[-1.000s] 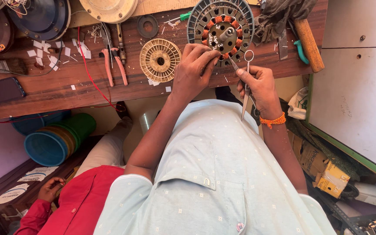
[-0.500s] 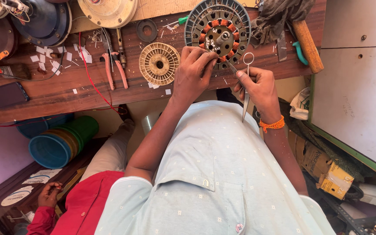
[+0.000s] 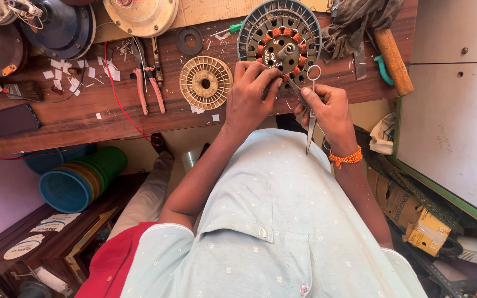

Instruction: The person threads red insulated wire through the slots of a fan motor stator on a workbench, pulls the wire taut, and cuts it with scissors. They then use a wrench on the motor assembly and fit small components into the stator by hand.

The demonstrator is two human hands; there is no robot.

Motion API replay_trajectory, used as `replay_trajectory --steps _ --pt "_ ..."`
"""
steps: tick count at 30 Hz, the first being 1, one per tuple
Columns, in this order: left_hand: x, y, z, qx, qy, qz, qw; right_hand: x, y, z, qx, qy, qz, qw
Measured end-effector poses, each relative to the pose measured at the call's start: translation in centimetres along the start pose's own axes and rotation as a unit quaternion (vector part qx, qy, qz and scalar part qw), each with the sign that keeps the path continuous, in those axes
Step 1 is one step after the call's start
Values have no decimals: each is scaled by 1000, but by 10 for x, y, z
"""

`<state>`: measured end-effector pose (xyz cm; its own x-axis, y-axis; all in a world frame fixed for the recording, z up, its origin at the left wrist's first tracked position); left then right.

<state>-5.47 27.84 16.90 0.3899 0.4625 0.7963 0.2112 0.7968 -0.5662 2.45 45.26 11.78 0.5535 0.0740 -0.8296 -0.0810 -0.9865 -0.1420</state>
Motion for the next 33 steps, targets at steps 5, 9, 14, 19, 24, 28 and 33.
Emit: replay_trajectory --steps 5,9,14,19,24,28,33 --pt "-1 3 0 -7 -1 8 1000 -6 1 -2 -15 -36 17 999" --pt "-1 4 0 -4 -10 15 1000 -4 0 -5 -8 -39 -1 999" --pt "3 6 1 9 -7 41 999 -8 -3 -7 19 -56 -23 998" --pt "5 5 5 1 -15 41 999 -25 -15 -21 106 -72 -137 982" --pt "3 5 9 7 -27 40 999 -48 -15 -36 150 -161 -118 968" --pt "2 8 8 7 -35 52 998 -53 -16 -39 183 -196 -126 955" --pt "15 8 10 16 52 125 991 -44 -28 -40 203 -168 -128 956"
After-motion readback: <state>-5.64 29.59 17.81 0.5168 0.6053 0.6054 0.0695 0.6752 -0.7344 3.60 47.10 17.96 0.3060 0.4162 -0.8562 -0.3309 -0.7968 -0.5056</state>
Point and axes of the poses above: each hand's wrist, its own z-axis towards the middle knuckle, its own y-axis out of the palm, x = y × z, the point moved 7 cm from there along z, towards the middle knuckle, and after that the axes turned 4 degrees about -z, right-handed, at the moved point
